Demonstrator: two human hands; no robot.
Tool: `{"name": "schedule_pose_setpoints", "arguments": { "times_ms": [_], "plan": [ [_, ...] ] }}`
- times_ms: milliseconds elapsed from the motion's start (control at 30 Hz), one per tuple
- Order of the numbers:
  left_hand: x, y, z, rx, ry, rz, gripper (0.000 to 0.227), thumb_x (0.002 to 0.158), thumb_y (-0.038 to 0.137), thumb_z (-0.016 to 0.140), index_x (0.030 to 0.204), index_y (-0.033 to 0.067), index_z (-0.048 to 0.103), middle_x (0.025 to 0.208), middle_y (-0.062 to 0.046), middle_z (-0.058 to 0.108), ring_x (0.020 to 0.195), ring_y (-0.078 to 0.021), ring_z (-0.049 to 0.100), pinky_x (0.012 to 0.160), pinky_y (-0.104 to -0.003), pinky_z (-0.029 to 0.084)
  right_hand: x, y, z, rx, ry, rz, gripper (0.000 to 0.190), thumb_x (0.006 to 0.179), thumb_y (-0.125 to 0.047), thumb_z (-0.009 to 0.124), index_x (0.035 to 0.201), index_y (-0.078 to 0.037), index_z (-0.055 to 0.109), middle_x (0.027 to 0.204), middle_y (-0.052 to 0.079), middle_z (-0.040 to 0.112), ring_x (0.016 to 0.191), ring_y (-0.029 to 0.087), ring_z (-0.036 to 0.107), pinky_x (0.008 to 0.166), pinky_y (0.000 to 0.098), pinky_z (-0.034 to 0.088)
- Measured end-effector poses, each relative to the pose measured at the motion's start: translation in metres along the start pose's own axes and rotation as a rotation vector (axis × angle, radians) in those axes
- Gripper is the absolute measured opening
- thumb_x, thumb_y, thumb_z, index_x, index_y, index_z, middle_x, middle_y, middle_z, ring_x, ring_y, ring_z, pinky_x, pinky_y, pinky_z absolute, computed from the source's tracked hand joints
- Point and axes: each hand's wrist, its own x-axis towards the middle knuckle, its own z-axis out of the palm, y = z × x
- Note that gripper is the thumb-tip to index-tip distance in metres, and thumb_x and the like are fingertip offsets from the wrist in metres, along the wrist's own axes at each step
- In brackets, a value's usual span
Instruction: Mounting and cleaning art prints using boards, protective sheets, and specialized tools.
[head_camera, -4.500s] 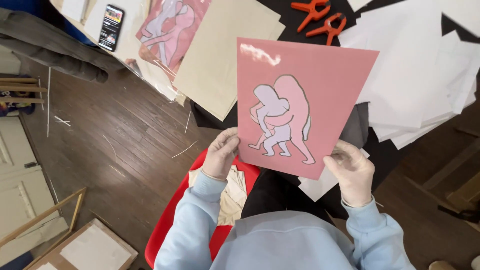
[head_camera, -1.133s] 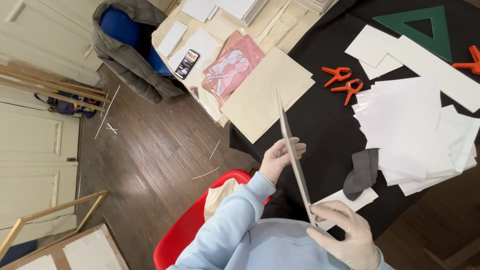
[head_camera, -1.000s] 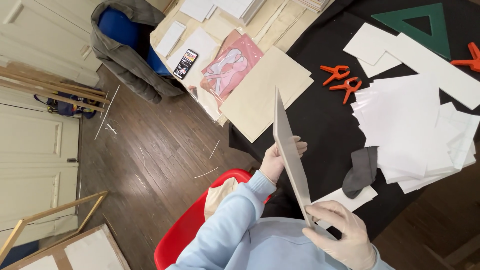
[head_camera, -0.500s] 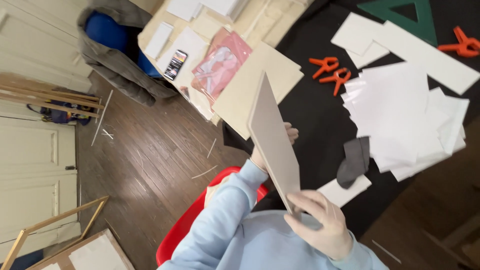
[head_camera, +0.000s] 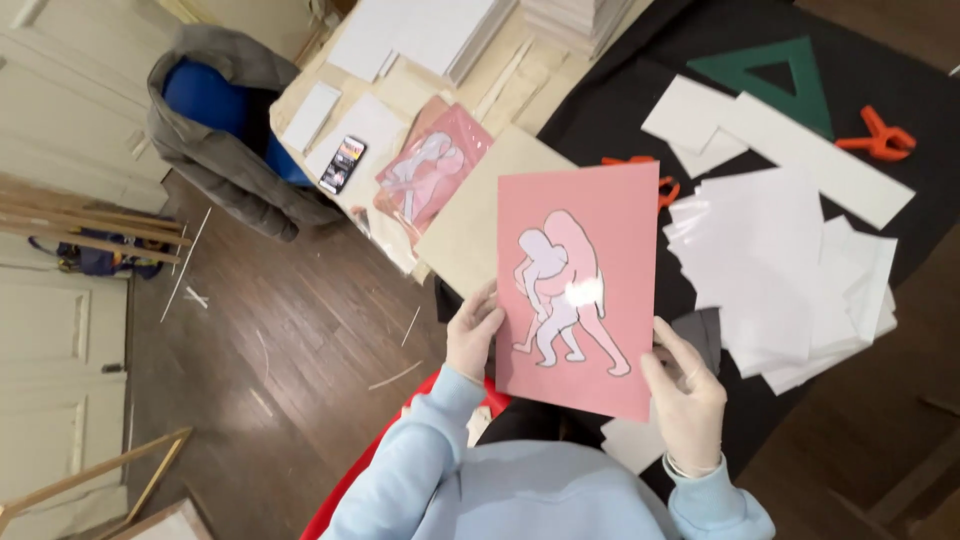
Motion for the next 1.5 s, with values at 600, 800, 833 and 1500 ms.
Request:
{"name": "schedule_pose_setpoints", "arguments": {
  "times_ms": [600, 800, 833, 1500],
  "plan": [
    [0.465, 0.111, 0.033, 0.196, -0.421, 0.224, 0.050, 0.098, 0.016, 0.068, 0.144, 0.0012, 0.057, 0.130, -0.009, 0.069, 0.116, -0.0155, 0.065, 0.101, -0.032, 0.054, 0.403, -0.017, 0.178, 0.149, -0.033, -0.170, 0.059, 0.099, 0.007, 0.066, 0.155, 0.008, 0.046, 0.150, 0.010, 0.059, 0.137, 0.016, 0.057, 0.117, 0.0276, 0.048],
    [0.679, 0.160, 0.092, 0.373, -0.312, 0.300, 0.048, 0.093, 0.008, 0.058, 0.141, 0.0081, 0.057, 0.133, -0.007, 0.066, 0.110, -0.0184, 0.071, 0.097, -0.030, 0.056, 0.590, 0.012, 0.220, 0.018, 0.026, -0.106, 0.054, 0.103, 0.004, 0.068, 0.154, 0.003, 0.051, 0.136, 0.008, 0.066, 0.123, 0.016, 0.065, 0.105, 0.0293, 0.057],
    [0.710, 0.158, 0.093, 0.373, -0.317, 0.299, 0.048, 0.093, 0.008, 0.058, 0.141, 0.0081, 0.057, 0.133, -0.007, 0.066, 0.110, -0.0184, 0.071, 0.097, -0.030, 0.056, 0.613, 0.017, 0.227, 0.018, 0.031, -0.107, 0.054, 0.103, 0.004, 0.068, 0.154, 0.003, 0.051, 0.136, 0.008, 0.066, 0.123, 0.016, 0.065, 0.105, 0.0293, 0.057],
    [0.860, 0.093, 0.088, 0.707, -0.206, 0.323, 0.024, 0.091, 0.018, 0.058, 0.096, -0.0050, 0.066, 0.072, -0.020, 0.071, 0.065, -0.0333, 0.070, 0.065, -0.043, 0.054, 0.738, 0.126, 0.240, -0.325, 0.136, -0.146, 0.048, 0.095, 0.003, 0.076, 0.143, -0.004, 0.068, 0.113, -0.001, 0.072, 0.093, 0.004, 0.064, 0.091, 0.0239, 0.059]
  ]
}}
